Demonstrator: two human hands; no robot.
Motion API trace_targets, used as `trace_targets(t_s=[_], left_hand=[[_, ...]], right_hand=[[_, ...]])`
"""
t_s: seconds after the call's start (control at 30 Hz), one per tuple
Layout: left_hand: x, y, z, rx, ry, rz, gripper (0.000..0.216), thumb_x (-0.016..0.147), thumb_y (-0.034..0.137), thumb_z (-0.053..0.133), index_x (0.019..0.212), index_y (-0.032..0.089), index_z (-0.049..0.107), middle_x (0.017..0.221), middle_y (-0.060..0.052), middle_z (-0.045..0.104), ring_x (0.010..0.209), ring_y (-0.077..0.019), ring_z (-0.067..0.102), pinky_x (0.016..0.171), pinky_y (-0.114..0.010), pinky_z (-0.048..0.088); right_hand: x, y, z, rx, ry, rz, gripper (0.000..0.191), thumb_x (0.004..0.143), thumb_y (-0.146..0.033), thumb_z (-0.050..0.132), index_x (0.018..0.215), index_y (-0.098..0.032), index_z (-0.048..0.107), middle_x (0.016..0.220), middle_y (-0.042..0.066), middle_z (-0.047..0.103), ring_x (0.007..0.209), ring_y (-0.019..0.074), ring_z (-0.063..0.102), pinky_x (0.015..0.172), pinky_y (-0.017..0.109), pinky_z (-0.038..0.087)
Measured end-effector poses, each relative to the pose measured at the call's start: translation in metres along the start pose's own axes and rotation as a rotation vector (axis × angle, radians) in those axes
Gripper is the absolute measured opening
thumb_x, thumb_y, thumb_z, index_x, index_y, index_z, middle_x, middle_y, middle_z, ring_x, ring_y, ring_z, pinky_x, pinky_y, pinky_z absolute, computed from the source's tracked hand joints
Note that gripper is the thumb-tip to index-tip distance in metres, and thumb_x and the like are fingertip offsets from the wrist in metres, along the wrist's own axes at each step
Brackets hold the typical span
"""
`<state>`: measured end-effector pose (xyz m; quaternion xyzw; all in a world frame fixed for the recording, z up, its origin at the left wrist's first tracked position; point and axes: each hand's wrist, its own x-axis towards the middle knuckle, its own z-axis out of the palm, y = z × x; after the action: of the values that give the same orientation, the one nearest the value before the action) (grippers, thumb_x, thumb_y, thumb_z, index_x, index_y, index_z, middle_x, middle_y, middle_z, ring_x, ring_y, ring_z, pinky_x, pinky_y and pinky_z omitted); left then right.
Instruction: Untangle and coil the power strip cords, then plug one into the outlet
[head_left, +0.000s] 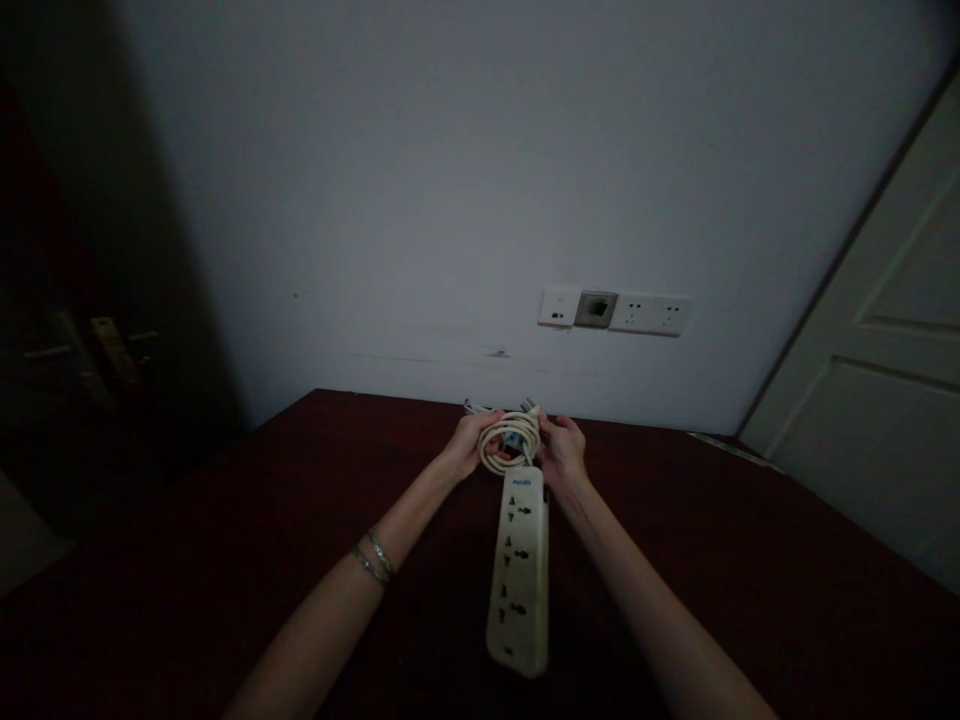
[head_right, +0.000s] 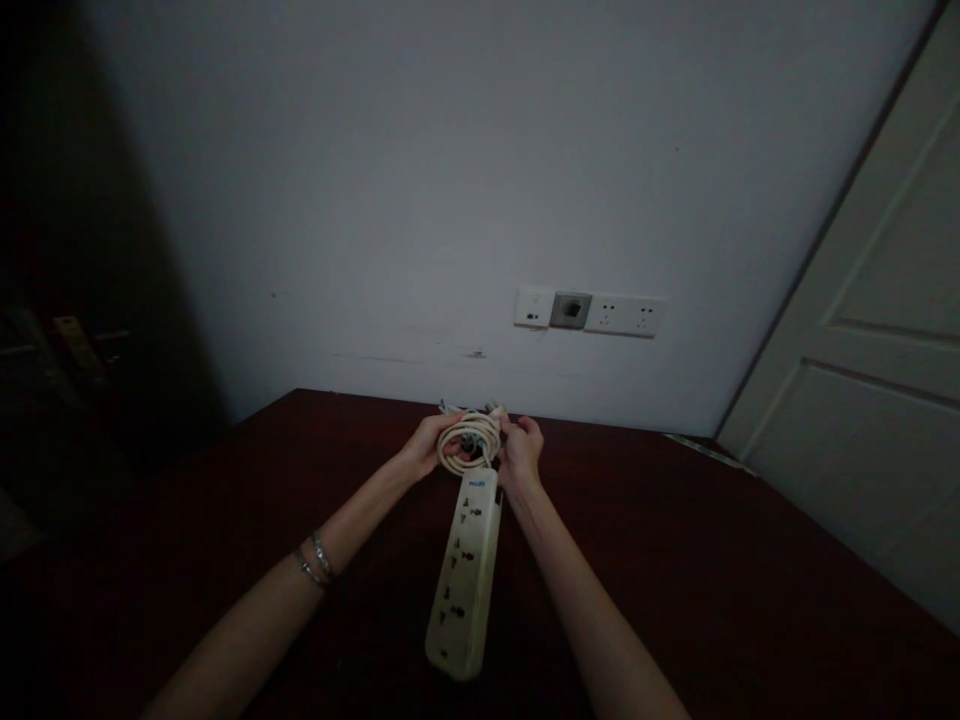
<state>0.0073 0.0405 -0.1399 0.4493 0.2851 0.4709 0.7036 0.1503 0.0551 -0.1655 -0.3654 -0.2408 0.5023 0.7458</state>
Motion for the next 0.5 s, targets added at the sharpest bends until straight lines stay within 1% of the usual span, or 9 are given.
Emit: trace_targets(t_s=[0.1, 0.2, 0.27, 0.37, 0.43, 0.5], left_hand=[[-0.001, -0.001, 0.001, 0.073, 0.024, 0.039, 0.021, 0.076, 0.028, 0.058, 0.077, 0.008, 0.063, 0.048, 0.001, 0.051, 0.034, -0.0058, 0.038, 0.044, -0.025, 0.043], [-0.004, -0.001, 0.006, 0.187, -0.010, 0.060, 0.026, 0.074, 0.033, 0.062, 0.074, 0.007, 0.063, 0.053, -0.004, 0.057, 0.039, -0.0088, 0.047, 0.042, -0.024, 0.041], [-0.006, -0.001, 0.010, 0.239, -0.035, 0.077, 0.031, 0.072, 0.038, 0.063, 0.070, 0.008, 0.062, 0.048, -0.002, 0.053, 0.037, -0.0075, 0.044, 0.042, -0.023, 0.041], [-0.007, -0.001, 0.013, 0.281, -0.034, 0.098, 0.038, 0.071, 0.046, 0.063, 0.062, 0.010, 0.058, 0.039, 0.006, 0.041, 0.033, -0.0030, 0.030, 0.045, -0.024, 0.044], [-0.008, 0.000, 0.013, 0.331, -0.018, 0.091, 0.041, 0.069, 0.050, 0.064, 0.058, 0.012, 0.054, 0.038, 0.008, 0.036, 0.032, -0.0016, 0.024, 0.047, -0.025, 0.046], [-0.008, 0.002, 0.011, 0.400, -0.023, 0.081, 0.042, 0.065, 0.050, 0.067, 0.054, 0.013, 0.051, 0.037, 0.009, 0.035, 0.032, -0.0015, 0.025, 0.050, -0.026, 0.047]], right_hand=[[0.001, 0.003, -0.003, 0.005, 0.028, -0.040, 0.042, 0.058, -0.013, 0.069, 0.083, -0.024, 0.037, 0.056, -0.009, 0.055, 0.043, 0.0084, 0.054, 0.035, 0.016, 0.039], [0.006, 0.006, -0.009, 0.017, 0.039, -0.060, 0.042, 0.058, -0.014, 0.069, 0.081, -0.025, 0.036, 0.055, -0.011, 0.053, 0.042, 0.0076, 0.052, 0.034, 0.016, 0.038], [0.011, 0.006, -0.013, 0.027, 0.039, -0.047, 0.040, 0.058, -0.014, 0.068, 0.079, -0.024, 0.035, 0.054, -0.011, 0.052, 0.042, 0.0080, 0.053, 0.034, 0.016, 0.039], [0.016, 0.007, -0.016, 0.040, -0.002, 0.008, 0.039, 0.059, -0.011, 0.067, 0.075, -0.024, 0.034, 0.056, -0.009, 0.054, 0.046, 0.0095, 0.056, 0.039, 0.019, 0.045], [0.018, 0.007, -0.015, 0.039, -0.071, 0.055, 0.036, 0.060, -0.011, 0.067, 0.073, -0.023, 0.036, 0.057, -0.007, 0.056, 0.049, 0.0103, 0.057, 0.043, 0.021, 0.048], [0.017, 0.008, -0.013, 0.027, -0.186, 0.111, 0.031, 0.061, -0.013, 0.068, 0.072, -0.022, 0.041, 0.058, -0.005, 0.057, 0.049, 0.0112, 0.057, 0.044, 0.023, 0.048]])
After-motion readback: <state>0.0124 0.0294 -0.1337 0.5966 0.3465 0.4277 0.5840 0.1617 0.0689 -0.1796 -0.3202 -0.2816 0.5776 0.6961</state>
